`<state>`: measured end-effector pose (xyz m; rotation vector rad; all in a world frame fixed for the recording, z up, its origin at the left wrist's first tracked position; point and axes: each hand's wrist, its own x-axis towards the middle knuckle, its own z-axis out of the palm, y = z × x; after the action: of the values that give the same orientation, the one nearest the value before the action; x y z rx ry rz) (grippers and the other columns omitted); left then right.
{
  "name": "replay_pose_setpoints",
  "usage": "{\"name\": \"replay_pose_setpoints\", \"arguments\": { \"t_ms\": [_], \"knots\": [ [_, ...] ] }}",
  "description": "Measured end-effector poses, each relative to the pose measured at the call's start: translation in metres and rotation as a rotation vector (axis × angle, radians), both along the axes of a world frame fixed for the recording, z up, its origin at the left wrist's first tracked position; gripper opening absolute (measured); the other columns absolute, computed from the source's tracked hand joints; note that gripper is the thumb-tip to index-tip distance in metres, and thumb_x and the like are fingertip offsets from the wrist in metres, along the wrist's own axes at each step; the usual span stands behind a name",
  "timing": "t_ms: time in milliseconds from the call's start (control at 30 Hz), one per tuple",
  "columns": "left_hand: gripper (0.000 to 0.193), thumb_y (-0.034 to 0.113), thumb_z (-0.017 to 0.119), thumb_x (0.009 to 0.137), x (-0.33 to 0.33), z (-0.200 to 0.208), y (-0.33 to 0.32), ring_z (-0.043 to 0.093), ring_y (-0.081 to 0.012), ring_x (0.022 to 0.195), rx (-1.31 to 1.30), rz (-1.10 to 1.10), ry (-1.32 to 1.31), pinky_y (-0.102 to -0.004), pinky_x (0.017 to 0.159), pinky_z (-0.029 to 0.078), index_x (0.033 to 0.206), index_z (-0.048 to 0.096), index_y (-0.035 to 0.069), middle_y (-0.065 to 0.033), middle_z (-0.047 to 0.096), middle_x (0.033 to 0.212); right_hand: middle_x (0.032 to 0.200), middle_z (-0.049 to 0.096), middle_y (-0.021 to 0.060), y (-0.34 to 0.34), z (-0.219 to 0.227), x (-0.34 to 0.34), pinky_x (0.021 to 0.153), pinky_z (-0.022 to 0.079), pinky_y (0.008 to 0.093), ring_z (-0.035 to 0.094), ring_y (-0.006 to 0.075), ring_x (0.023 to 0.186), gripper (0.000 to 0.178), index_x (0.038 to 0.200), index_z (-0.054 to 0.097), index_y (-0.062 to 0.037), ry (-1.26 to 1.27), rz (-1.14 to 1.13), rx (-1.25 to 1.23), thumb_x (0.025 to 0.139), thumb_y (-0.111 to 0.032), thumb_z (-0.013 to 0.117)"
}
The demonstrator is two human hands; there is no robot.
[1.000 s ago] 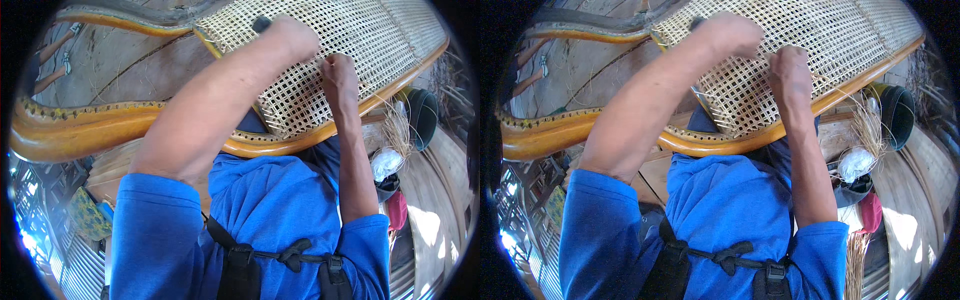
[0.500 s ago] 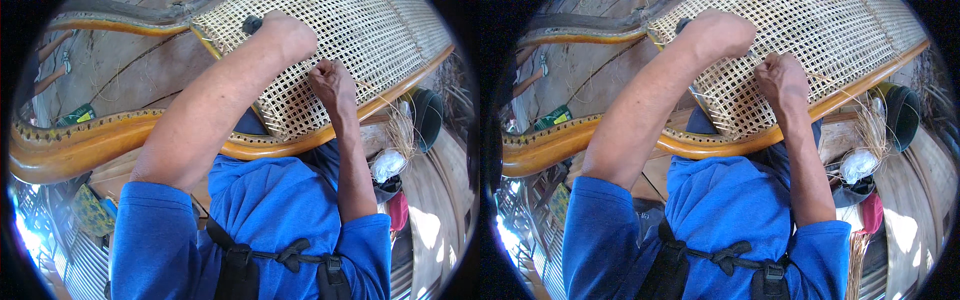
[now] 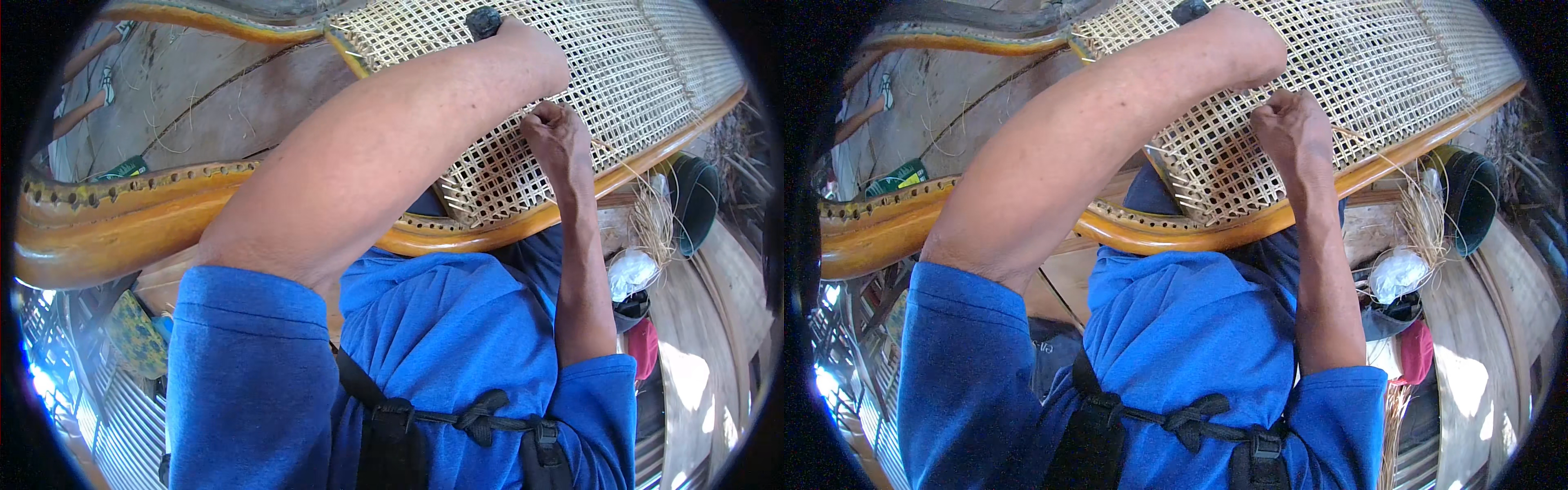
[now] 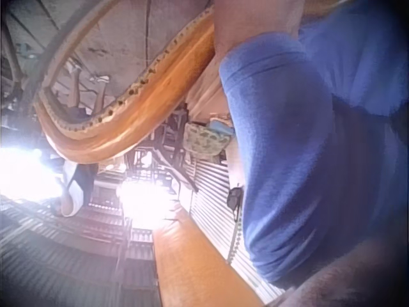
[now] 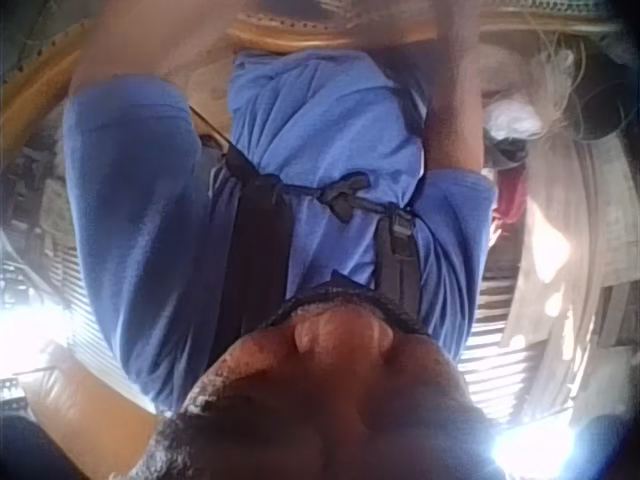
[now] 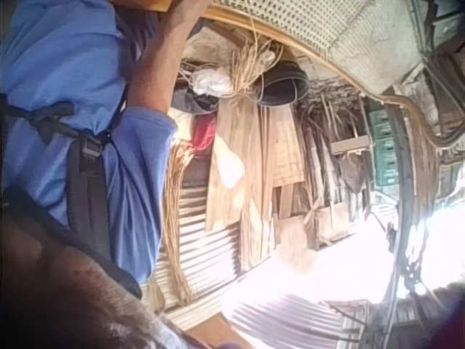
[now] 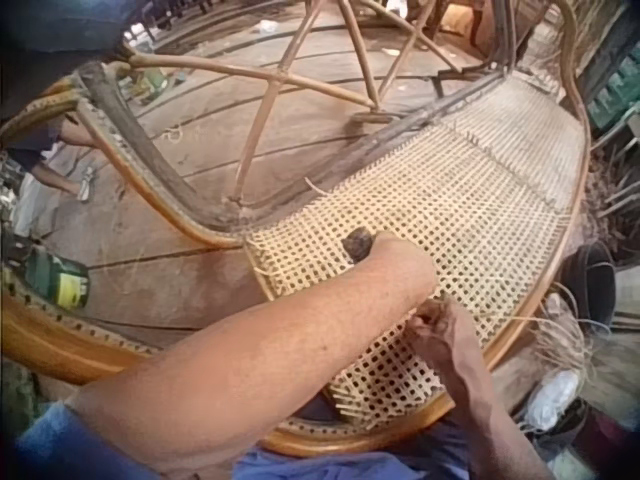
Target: Weaving and repairing a rattan chair seat using strips of natural fiber.
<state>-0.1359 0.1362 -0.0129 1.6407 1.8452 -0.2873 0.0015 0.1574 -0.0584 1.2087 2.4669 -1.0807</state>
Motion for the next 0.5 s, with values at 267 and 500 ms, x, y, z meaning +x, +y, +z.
{"name": "replay_pose_setpoints", "arguments": {
  "t_ms": [267, 500],
  "knots": [
    [0.031, 0.025, 0.056, 0.081, 0.003, -0.003, -0.006, 0.059, -0.0224, 0.102, -0.067, -0.035, -0.013, -0.0476, 0.084, 0.041, 0.110, 0.065, 0.020, -0.0025, 0.063, 0.110, 0.057, 0.055, 0.0207, -0.002, -0.003, -0.001, 0.056, 0.047, 0.0364, 0.055, 0.0262, 0.050, 0.021, 0.065, 0.060, 0.0022, -0.011, 0.003, 0.036, 0.070, -0.017, 0.054],
    [0.029, 0.020, 0.056, 0.079, 0.009, 0.002, -0.008, 0.061, -0.0211, 0.095, -0.038, -0.057, 0.011, -0.0431, 0.078, 0.044, 0.105, 0.067, 0.016, -0.0028, 0.066, 0.103, 0.063, 0.060, 0.0200, 0.008, -0.015, -0.001, 0.060, 0.048, 0.0374, 0.062, 0.0296, 0.060, 0.023, 0.073, 0.062, 0.0002, -0.101, 0.032, -0.012, 0.072, -0.021, 0.053]
  ]
}}
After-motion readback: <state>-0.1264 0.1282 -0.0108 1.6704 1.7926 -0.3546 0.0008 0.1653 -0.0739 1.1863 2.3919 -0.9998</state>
